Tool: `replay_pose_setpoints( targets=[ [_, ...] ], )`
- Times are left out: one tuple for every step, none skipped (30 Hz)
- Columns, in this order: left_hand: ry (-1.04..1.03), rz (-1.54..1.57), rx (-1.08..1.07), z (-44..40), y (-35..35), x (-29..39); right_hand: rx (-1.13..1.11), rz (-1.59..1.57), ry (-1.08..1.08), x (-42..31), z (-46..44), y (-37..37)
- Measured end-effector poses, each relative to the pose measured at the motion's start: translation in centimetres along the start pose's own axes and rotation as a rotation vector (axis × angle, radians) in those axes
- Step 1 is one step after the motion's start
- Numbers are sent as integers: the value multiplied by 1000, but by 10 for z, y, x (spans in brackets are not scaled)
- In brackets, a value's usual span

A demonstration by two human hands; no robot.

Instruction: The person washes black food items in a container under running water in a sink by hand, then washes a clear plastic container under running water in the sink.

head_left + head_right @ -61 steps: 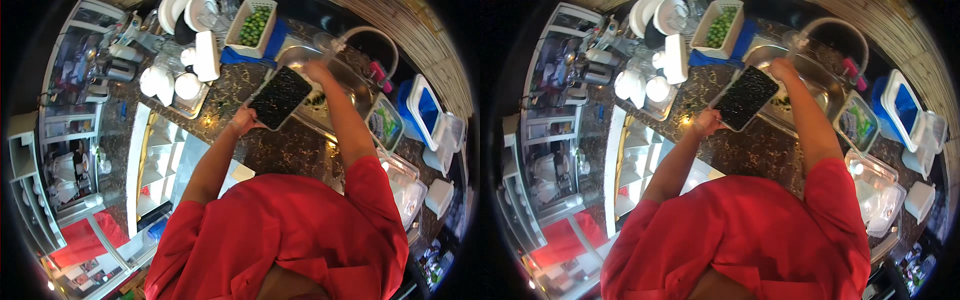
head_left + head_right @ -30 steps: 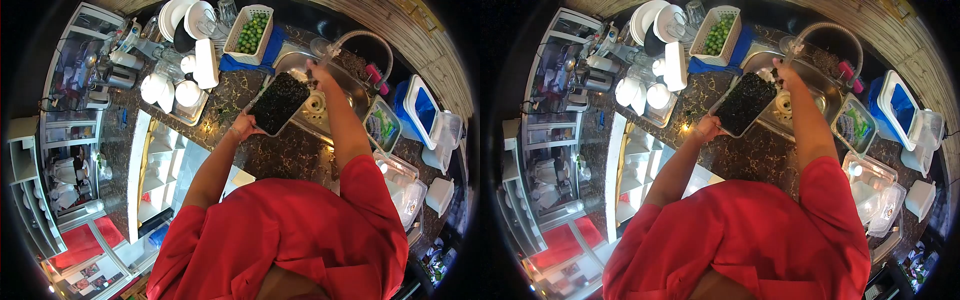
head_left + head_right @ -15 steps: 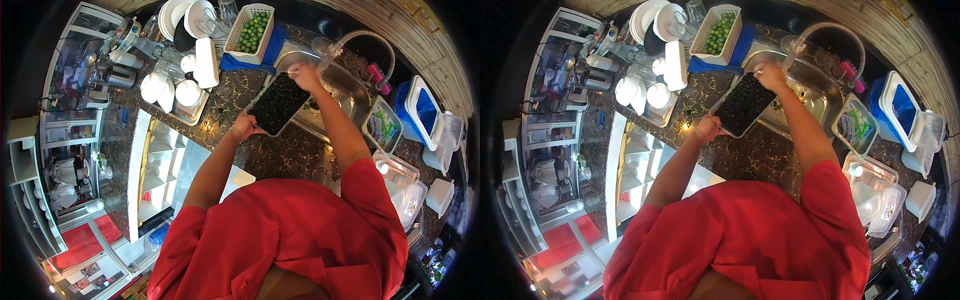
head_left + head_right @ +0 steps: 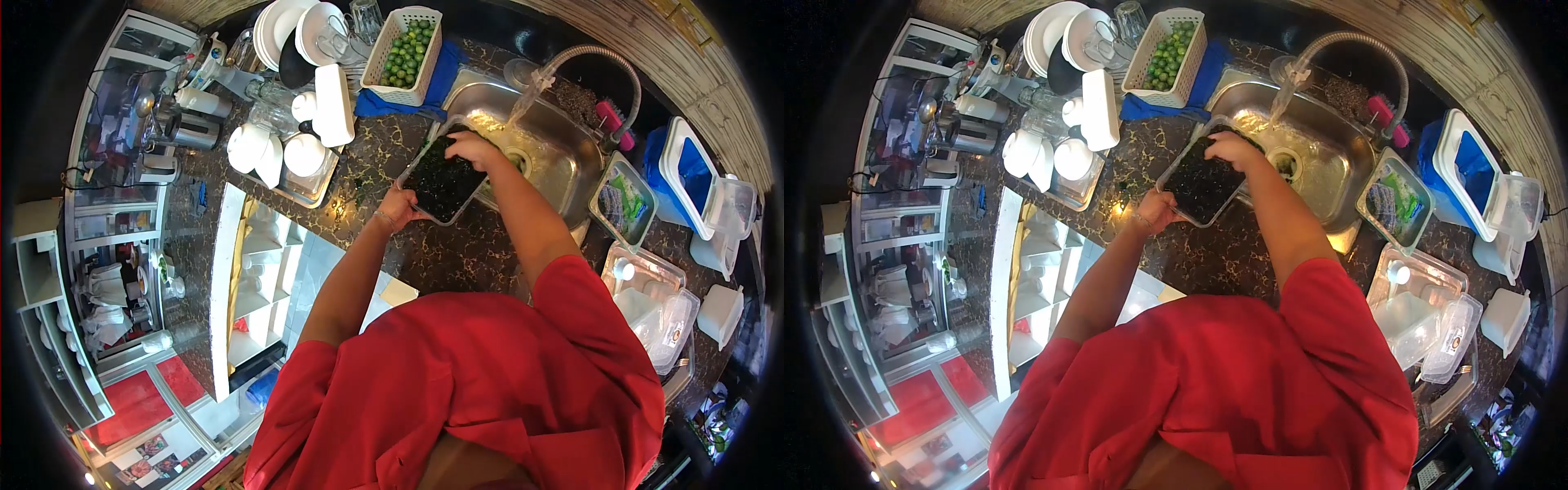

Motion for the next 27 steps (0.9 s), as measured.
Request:
replay_pose_setpoints(
  targets=[
    [16,14,9,-2,4,-3,-53,-477,-97,9,7,-2],
    [16,15,8,-1,3,-3,-105,-954,-191,12,13,-6],
    [6,13,10,-1,2,-3,-244,-1034,-54,0,14,-2],
    [-5,11,14,0,2,-2,-244,-1033,-54,1,18,5],
    [-5,13,14,1,1,0,-192,-1140,-4,-11,30,23],
    [3,5,-6,3,-2,1,-138,-1246,45,-17,39,38],
    [12,-3,-27,4,-5,1,-138,-1245,41,-13,39,46],
    [14,0,-28,5,-5,1,-114,-1213,25,-5,35,60],
    [13,4,-40,4,-7,2,-88,-1180,14,4,29,76],
    [12,7,-53,4,-9,4,-87,-1178,16,13,24,88],
    [9,6,-55,4,-10,4,-7,-988,-73,21,23,97],
    [1,16,-56,5,-11,4,70,-797,-157,29,23,104],
    [-6,27,-57,6,-12,5,315,-602,-300,45,28,117],
    [-9,26,-57,6,-12,6,315,-600,-297,44,27,118],
    [-12,9,-54,6,-12,6,421,-448,-344,48,31,128],
    [-14,-8,-51,6,-12,7,525,-294,-389,50,35,137],
    [-16,-9,-50,5,-10,6,524,-295,-388,63,24,137],
    [-10,-7,-39,3,-7,5,519,-328,-320,82,2,137],
    [-1,-7,-29,2,-5,3,513,-363,-253,90,-11,136],
    [-1,-9,-27,3,-5,3,513,-366,-253,86,-8,133],
    [2,-4,-38,3,-7,4,594,-332,-228,77,-1,135],
    [3,1,-49,4,-9,4,635,-315,-214,70,4,137],
    [3,0,-49,3,-9,4,675,-298,-201,70,5,139],
    [1,-9,-55,3,-8,4,656,-39,-148,63,0,143],
    [-3,-17,-61,2,-8,3,630,221,-93,54,-4,146],
    [-4,-14,-60,1,-6,2,628,223,-92,72,-18,148],
    [1,-21,-35,-2,0,0,649,259,-60,96,-38,150]
  ],
)
Point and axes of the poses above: each hand's wrist, its own z-axis away from the middle knuckle, its own y-axis out of the back of the hand, x = y × z, the point moved 8 cm from there along -z, towards the middle knuckle, and after that the axes turned 1 degree about -x, right-handed, at the moved point
